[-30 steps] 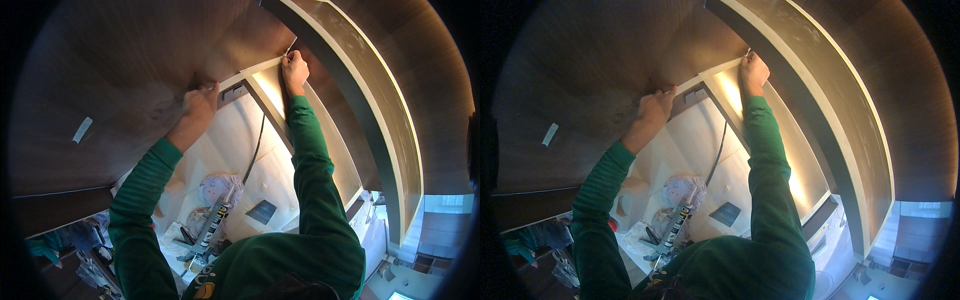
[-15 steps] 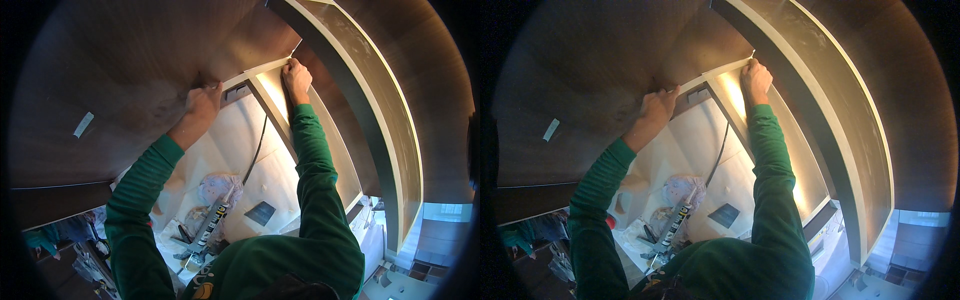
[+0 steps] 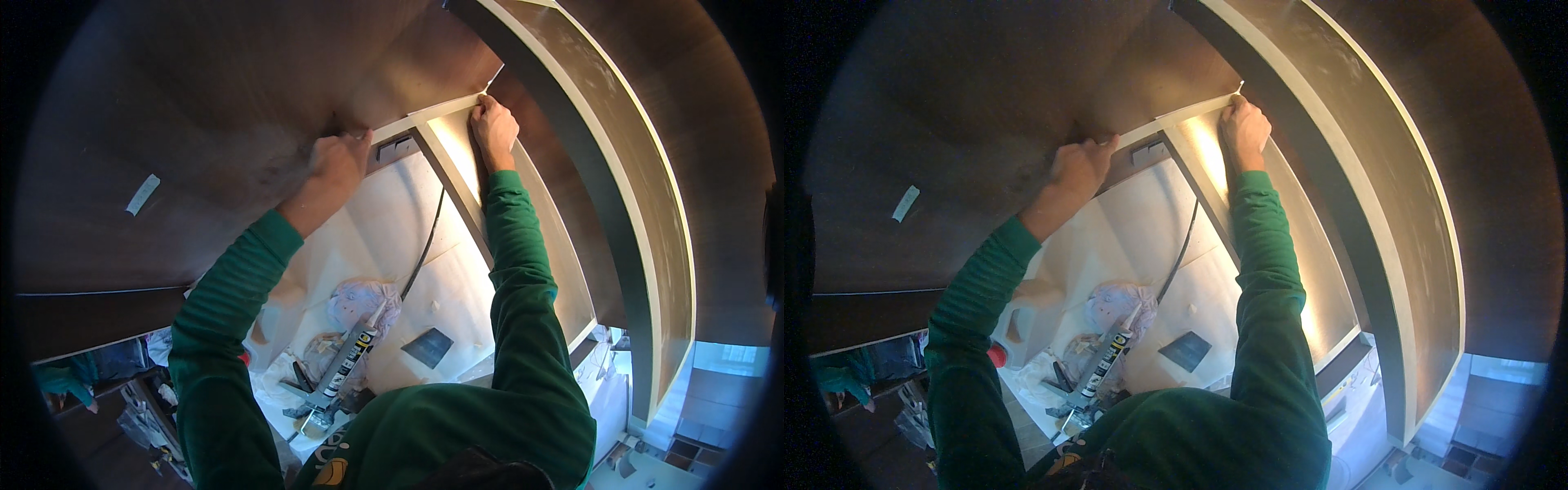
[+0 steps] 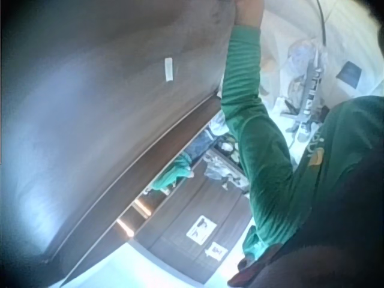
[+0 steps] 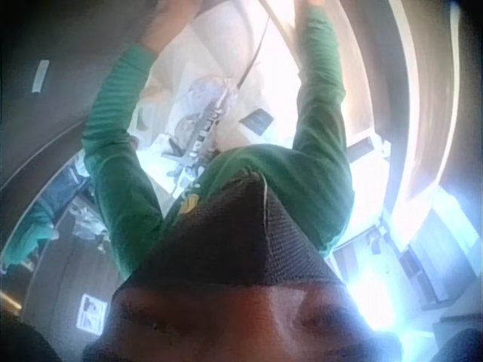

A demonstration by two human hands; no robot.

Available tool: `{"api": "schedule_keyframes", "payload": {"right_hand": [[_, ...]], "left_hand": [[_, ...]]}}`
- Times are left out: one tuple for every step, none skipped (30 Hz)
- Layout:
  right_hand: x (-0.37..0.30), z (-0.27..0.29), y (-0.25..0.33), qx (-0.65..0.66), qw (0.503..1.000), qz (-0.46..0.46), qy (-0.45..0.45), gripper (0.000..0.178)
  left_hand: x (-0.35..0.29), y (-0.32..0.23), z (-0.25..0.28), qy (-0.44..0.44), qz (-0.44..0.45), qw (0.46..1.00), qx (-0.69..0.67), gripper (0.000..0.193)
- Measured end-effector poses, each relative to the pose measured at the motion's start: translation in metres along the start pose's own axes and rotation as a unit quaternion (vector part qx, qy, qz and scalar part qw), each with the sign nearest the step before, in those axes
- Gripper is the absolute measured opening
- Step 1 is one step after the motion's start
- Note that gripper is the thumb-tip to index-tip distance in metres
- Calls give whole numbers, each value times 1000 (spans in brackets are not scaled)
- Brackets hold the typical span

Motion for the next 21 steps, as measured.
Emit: {"api": "schedule_keyframes", "payload": {"right_hand": [[0, 0, 0, 1, 1000, -2, 1, 26], [1, 0, 1, 3, 1000, -5, 2, 26], [0, -1, 1, 4, 1000, -7, 4, 26], [0, 1, 2, 5, 1000, -10, 8, 26], [0, 2, 3, 7, 1000, -12, 13, 26], [0, 4, 4, 8, 1000, -15, 18, 26], [-1, 4, 4, 13, 1000, -21, 19, 27], [-1, 4, 4, 18, 999, -27, 21, 28], [-1, 5, 4, 24, 999, -33, 23, 29], [-1, 3, 3, 29, 999, -33, 18, 30], [0, 1, 1, 34, 999, -32, 13, 30], [0, -1, -1, 40, 999, -31, 8, 30], [1, -2, -2, 34, 999, -29, 4, 30], [1, -3, -4, 29, 999, -27, 1, 30], [0, -3, -6, 23, 999, -26, -2, 30], [1, -3, -4, 25, 999, -27, 2, 30], [1, -2, -3, 27, 999, -29, 6, 30], [1, -2, -1, 28, 999, -30, 10, 30], [1, -1, 0, 29, 999, -34, 16, 30], [1, 0, 1, 29, 999, -38, 23, 30], [1, 1, 3, 30, 998, -42, 30, 31]], "left_hand": [[0, 2, 1, -16, -7, 1000, 5, 36], [-1, 6, 1, -31, -13, 999, 10, 35], [-2, 7, 1, -47, -20, 999, 14, 34], [-1, 7, 5, -39, -12, 999, 17, 35], [-2, 7, 9, -30, -4, 999, 21, 36], [-2, 8, 13, -21, 5, 999, 24, 38], [-3, 9, 20, -17, -3, 1000, 22, 39], [-4, 10, 26, -13, -11, 1000, 21, 41], [-4, 12, 30, -9, -18, 1000, 20, 43], [-4, 13, 30, -13, -22, 1000, 17, 45], [-4, 15, 30, -18, -26, 999, 14, 47], [-4, 16, 31, -22, -30, 999, 11, 50], [-5, 16, 33, -28, -34, 999, 18, 51], [-7, 15, 36, -34, -38, 998, 25, 51], [-7, 14, 37, -39, -42, 998, 31, 52], [-8, 15, 36, -31, -45, 998, 31, 52], [-9, 15, 32, -22, -49, 998, 30, 52], [-10, 15, 27, -13, -52, 998, 30, 53], [-9, 14, 23, -8, -49, 998, 29, 52], [-8, 13, 20, -4, -46, 999, 28, 52], [-7, 12, 16, 1, -43, 999, 27, 52]]}}
Point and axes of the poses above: each hand's wrist, its own x-axis towards the middle knuckle, its own z-axis out of the back of the hand, y = z × x, the point moved 1 cm from there along x, towards the middle knuckle, and after that the axes turned 6 degrees about x, right-handed, at the moved point
